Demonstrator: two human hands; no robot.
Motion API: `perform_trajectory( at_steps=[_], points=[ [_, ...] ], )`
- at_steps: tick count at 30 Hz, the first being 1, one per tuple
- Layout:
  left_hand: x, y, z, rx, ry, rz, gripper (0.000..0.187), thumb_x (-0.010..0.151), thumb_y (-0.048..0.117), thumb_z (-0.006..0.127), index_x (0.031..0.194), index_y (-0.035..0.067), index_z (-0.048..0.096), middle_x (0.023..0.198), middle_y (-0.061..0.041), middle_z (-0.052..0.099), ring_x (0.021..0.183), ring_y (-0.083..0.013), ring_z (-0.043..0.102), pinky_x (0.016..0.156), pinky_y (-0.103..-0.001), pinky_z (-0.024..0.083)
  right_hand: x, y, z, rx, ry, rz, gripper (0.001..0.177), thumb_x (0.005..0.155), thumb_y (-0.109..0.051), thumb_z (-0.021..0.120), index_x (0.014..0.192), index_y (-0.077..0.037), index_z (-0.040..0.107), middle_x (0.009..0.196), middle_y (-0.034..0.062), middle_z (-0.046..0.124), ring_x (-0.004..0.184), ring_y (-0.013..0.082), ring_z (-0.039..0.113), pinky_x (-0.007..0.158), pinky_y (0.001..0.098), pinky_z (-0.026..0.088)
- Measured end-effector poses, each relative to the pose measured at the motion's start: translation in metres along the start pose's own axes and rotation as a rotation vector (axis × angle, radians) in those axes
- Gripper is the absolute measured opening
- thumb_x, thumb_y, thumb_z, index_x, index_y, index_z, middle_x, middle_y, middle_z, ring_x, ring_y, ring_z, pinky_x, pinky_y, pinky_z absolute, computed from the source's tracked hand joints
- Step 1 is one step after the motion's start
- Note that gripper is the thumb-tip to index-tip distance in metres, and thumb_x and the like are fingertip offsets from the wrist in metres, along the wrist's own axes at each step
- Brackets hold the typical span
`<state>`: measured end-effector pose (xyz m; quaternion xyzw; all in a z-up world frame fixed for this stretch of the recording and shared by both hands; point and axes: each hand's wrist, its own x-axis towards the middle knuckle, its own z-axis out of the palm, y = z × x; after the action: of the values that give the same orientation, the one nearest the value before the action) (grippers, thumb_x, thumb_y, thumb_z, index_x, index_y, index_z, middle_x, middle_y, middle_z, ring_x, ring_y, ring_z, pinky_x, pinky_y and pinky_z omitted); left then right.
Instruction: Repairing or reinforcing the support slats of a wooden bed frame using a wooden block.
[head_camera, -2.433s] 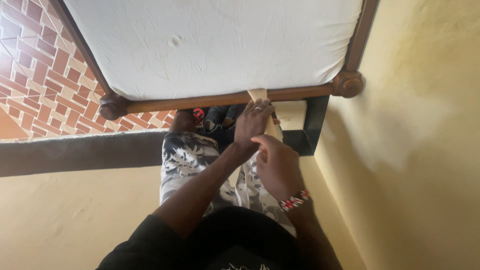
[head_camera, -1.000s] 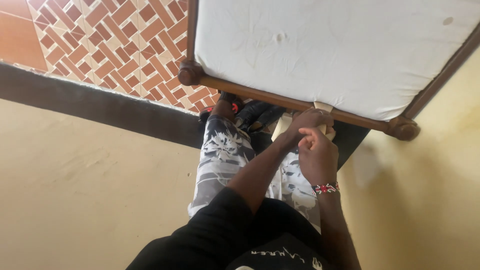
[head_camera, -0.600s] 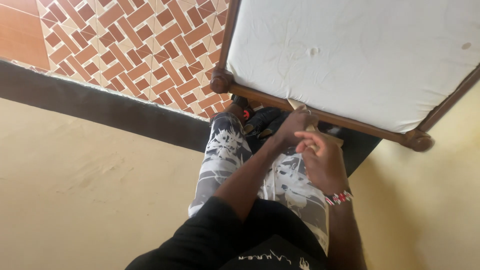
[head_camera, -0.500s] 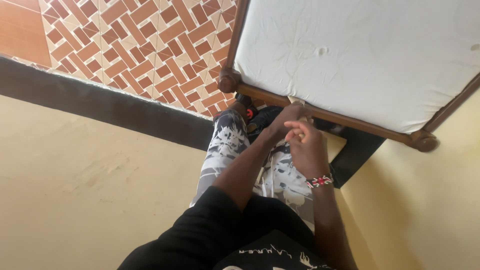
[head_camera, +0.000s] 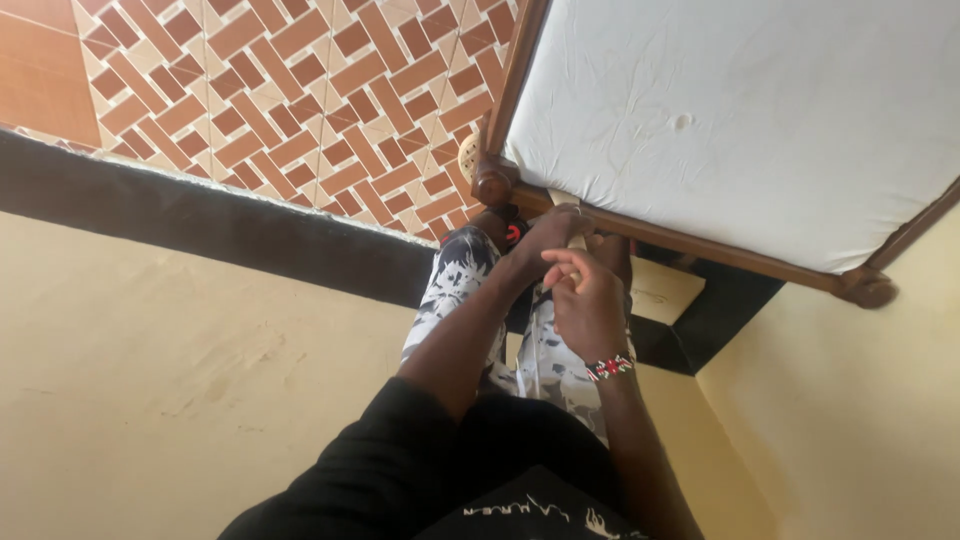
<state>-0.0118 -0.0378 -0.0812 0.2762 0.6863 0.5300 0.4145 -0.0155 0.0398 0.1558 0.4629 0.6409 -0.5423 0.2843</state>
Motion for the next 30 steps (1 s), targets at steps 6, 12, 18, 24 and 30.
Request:
perform_trajectory(
  at_steps=[6, 12, 18, 24, 30],
  points=[
    [-0.017, 0.058, -0.027, -0.042, 0.047, 0.113, 0.032, 0.067, 0.03, 0.076, 0.089, 0.006, 0.074, 0.092, -0.015, 0.07, 0.1, -0.037, 0.062, 0.093, -0.046, 0.047, -0.032, -0.022, 0.0, -0.01, -0.012, 0.012, 0.038, 0.088, 0.004, 0.045, 0.115, -0.003, 0.071, 0.086, 0.0074, 0.068, 0.044, 0.0106, 0.058, 0.038, 0.0282, 0.046],
    [-0.026, 0.016, -0.032, 0.064, 0.018, 0.016, 0.026, 0.08, 0.029, 0.073, 0.091, 0.005, 0.072, 0.097, -0.015, 0.069, 0.105, -0.0355, 0.061, 0.099, -0.045, 0.045, -0.005, 0.002, 0.023, 0.057, -0.034, -0.063, 0.035, 0.091, 0.005, 0.046, 0.116, -0.001, 0.07, 0.09, 0.0087, 0.069, 0.046, 0.0114, 0.057, 0.041, 0.0277, 0.047],
    [-0.025, 0.046, -0.036, 0.13, 0.062, -0.016, 0.024, 0.084, 0.026, 0.073, 0.092, 0.004, 0.072, 0.096, -0.016, 0.068, 0.107, -0.0369, 0.059, 0.1, -0.046, 0.045, -0.023, -0.027, 0.004, -0.037, -0.04, -0.044, 0.031, 0.103, -0.012, 0.045, 0.124, -0.004, 0.066, 0.101, 0.0086, 0.075, 0.054, 0.0141, 0.067, 0.046, 0.0292, 0.055],
    [-0.02, 0.151, -0.068, 0.171, 0.191, 0.143, 0.023, 0.094, 0.023, 0.071, 0.099, 0.001, 0.064, 0.114, -0.016, 0.064, 0.129, -0.035, 0.054, 0.117, -0.049, 0.04, -0.078, -0.064, -0.021, -0.474, 0.017, -0.763, 0.075, 0.087, 0.014, 0.05, 0.158, -0.003, 0.031, 0.155, 0.0394, 0.028, 0.124, 0.0555, 0.048, 0.076, 0.0327, 0.064],
    [0.001, 0.117, -0.078, 0.5, 0.251, 0.137, 0.016, 0.091, 0.013, 0.067, 0.103, 0.004, 0.062, 0.146, -0.017, 0.054, 0.152, -0.0342, 0.039, 0.126, -0.049, 0.037, -0.044, -0.038, -0.003, -0.401, -0.029, -0.055, 0.091, 0.081, 0.012, 0.051, 0.161, -0.013, 0.016, 0.135, 0.022, 0.054, 0.085, 0.0327, 0.073, 0.079, 0.0412, 0.057]
  ],
)
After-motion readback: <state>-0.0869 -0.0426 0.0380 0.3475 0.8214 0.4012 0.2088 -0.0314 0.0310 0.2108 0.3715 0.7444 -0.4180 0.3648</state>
